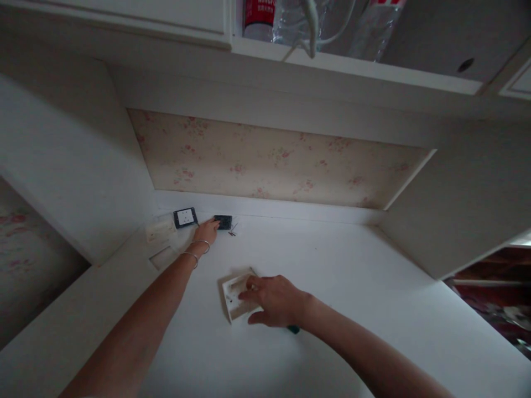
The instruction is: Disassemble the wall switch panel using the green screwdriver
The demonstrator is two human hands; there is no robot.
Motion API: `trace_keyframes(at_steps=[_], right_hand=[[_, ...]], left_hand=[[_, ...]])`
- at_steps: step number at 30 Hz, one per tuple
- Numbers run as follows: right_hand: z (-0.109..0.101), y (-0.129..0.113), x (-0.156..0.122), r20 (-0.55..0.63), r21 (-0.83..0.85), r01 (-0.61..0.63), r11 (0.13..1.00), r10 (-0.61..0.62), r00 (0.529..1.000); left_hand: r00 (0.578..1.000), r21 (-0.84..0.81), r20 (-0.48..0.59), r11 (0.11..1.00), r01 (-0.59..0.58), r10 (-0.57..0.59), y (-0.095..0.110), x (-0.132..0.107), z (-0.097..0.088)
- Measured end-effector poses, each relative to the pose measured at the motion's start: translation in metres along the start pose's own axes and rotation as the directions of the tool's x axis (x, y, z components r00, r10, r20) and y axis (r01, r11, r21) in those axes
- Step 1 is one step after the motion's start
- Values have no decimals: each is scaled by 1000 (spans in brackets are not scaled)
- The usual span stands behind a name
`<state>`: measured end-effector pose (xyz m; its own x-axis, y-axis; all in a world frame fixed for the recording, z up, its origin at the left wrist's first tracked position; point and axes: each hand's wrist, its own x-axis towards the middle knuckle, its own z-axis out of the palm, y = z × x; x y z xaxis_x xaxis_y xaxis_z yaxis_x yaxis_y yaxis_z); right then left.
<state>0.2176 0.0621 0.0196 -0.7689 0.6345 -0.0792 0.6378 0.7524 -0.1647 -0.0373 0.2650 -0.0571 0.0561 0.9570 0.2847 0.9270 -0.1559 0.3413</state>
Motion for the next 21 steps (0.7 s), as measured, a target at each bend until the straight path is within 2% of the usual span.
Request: trace_keyframes(at_steps=[3, 6, 10, 12, 14, 17, 21], right_hand=[[11, -11, 7, 20, -131, 21, 991, -18, 1000], [22, -17, 22, -36, -188, 29, 982, -36, 999], [32, -21, 54, -114, -217, -13, 976, -12, 993], [33, -20, 75, -142, -213, -63, 975, 33, 989], [32, -17, 97, -174, -196, -133, 972, 99, 980], [30, -10, 129, -207, -175, -217, 960, 179, 962], [27, 0, 159, -217, -143, -299, 943, 265, 940]], left_hand=[[1000, 24, -22, 1000, 3, -2, 0, -18, -15], [999, 54, -33, 999, -5, 6, -11, -56, -40], [996, 182, -58, 981, -62, 74, -50, -119, -72], [998, 251, -40, 968, -26, 38, -72, -146, -81], [1000, 273, -17, 962, 16, -12, -88, -166, -82], [1000, 273, -4, 962, 25, -25, -96, -176, -74], [1000, 296, -20, 955, -7, 13, -92, -161, -63]])
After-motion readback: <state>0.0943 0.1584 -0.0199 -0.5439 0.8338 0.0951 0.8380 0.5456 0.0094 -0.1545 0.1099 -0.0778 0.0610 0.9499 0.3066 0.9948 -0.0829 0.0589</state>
